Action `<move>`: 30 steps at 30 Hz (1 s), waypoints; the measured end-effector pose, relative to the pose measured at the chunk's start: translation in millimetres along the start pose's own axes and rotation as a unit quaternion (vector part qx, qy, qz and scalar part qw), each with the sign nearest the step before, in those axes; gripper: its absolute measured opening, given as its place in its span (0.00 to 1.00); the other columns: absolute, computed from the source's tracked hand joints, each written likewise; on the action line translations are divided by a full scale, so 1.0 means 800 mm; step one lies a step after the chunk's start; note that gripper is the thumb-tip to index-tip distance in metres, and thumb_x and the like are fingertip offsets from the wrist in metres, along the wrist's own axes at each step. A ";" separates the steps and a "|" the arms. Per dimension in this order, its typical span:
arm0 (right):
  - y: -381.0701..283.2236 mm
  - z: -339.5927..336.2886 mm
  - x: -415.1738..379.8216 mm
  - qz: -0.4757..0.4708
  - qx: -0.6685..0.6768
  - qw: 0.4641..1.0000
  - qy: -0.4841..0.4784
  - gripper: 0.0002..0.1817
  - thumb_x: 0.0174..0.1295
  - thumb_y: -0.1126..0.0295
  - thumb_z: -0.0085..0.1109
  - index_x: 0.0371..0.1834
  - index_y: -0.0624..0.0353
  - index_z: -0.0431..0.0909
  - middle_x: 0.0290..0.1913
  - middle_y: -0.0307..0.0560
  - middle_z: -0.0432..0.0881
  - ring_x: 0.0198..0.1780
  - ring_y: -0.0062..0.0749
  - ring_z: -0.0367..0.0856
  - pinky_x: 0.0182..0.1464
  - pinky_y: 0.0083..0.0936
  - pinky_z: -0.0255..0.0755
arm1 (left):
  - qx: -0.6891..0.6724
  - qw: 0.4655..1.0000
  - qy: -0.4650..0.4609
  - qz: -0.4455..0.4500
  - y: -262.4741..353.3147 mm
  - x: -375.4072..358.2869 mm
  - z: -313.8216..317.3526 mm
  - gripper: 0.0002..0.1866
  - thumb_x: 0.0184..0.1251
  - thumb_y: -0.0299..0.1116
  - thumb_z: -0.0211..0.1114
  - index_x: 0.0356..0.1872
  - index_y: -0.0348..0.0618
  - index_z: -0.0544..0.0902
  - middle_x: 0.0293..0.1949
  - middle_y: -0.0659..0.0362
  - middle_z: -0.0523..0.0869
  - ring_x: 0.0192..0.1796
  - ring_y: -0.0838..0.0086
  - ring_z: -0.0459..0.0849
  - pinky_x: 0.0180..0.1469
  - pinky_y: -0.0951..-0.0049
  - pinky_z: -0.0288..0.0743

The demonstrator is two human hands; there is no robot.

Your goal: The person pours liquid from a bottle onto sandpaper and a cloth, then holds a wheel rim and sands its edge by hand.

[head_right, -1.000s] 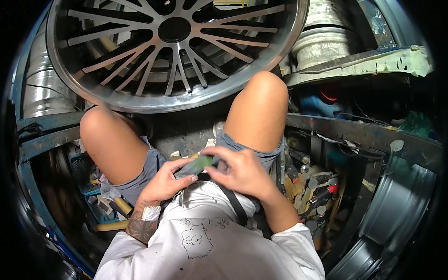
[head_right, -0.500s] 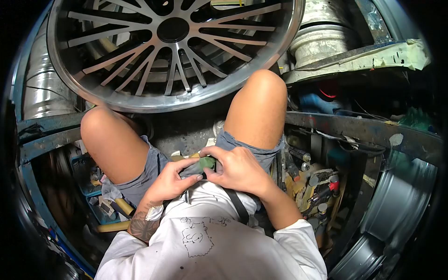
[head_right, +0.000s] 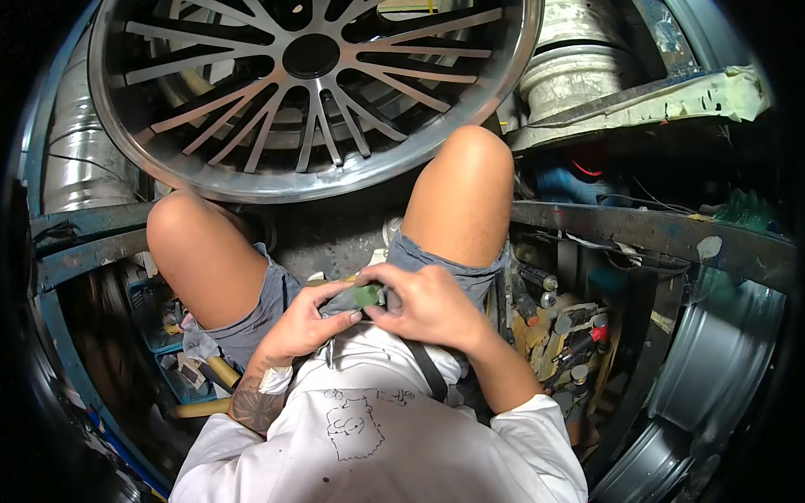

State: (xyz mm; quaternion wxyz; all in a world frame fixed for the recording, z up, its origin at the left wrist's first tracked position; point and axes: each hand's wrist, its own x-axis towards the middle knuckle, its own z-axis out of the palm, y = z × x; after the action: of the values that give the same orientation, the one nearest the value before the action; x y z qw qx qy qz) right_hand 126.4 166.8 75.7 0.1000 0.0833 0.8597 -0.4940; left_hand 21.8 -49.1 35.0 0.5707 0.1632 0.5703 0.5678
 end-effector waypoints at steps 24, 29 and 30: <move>0.001 -0.035 0.022 0.108 0.052 0.992 0.030 0.21 0.56 0.66 0.77 0.53 0.53 0.86 0.19 0.42 0.80 0.22 0.30 0.82 0.29 0.29 0.76 | 0.020 0.999 0.031 0.032 0.003 -0.002 -0.006 0.26 0.69 0.29 0.74 0.66 0.30 0.81 0.56 0.56 0.89 0.58 0.76 0.83 0.65 0.72 0.74; -0.003 -0.028 0.029 0.055 -0.003 0.998 0.015 0.19 0.56 0.68 0.76 0.52 0.54 0.85 0.19 0.39 0.80 0.20 0.23 0.81 0.27 0.25 0.74 | 0.011 1.000 0.022 0.010 0.004 -0.001 -0.005 0.25 0.70 0.28 0.72 0.66 0.30 0.81 0.57 0.54 0.89 0.58 0.75 0.83 0.65 0.72 0.75; 0.002 -0.034 0.032 0.079 0.006 0.996 0.035 0.19 0.56 0.67 0.76 0.52 0.54 0.85 0.19 0.39 0.80 0.20 0.23 0.81 0.27 0.26 0.75 | 0.014 0.999 0.030 0.016 0.003 -0.002 -0.005 0.25 0.69 0.28 0.74 0.66 0.30 0.81 0.57 0.55 0.89 0.58 0.76 0.83 0.65 0.73 0.75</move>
State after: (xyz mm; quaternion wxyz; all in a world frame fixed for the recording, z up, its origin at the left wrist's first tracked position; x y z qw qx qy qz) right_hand 99.6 192.3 81.1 0.1083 0.1686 0.8505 -0.4862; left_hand 17.5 -51.5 36.5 0.5419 0.1634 0.5923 0.5734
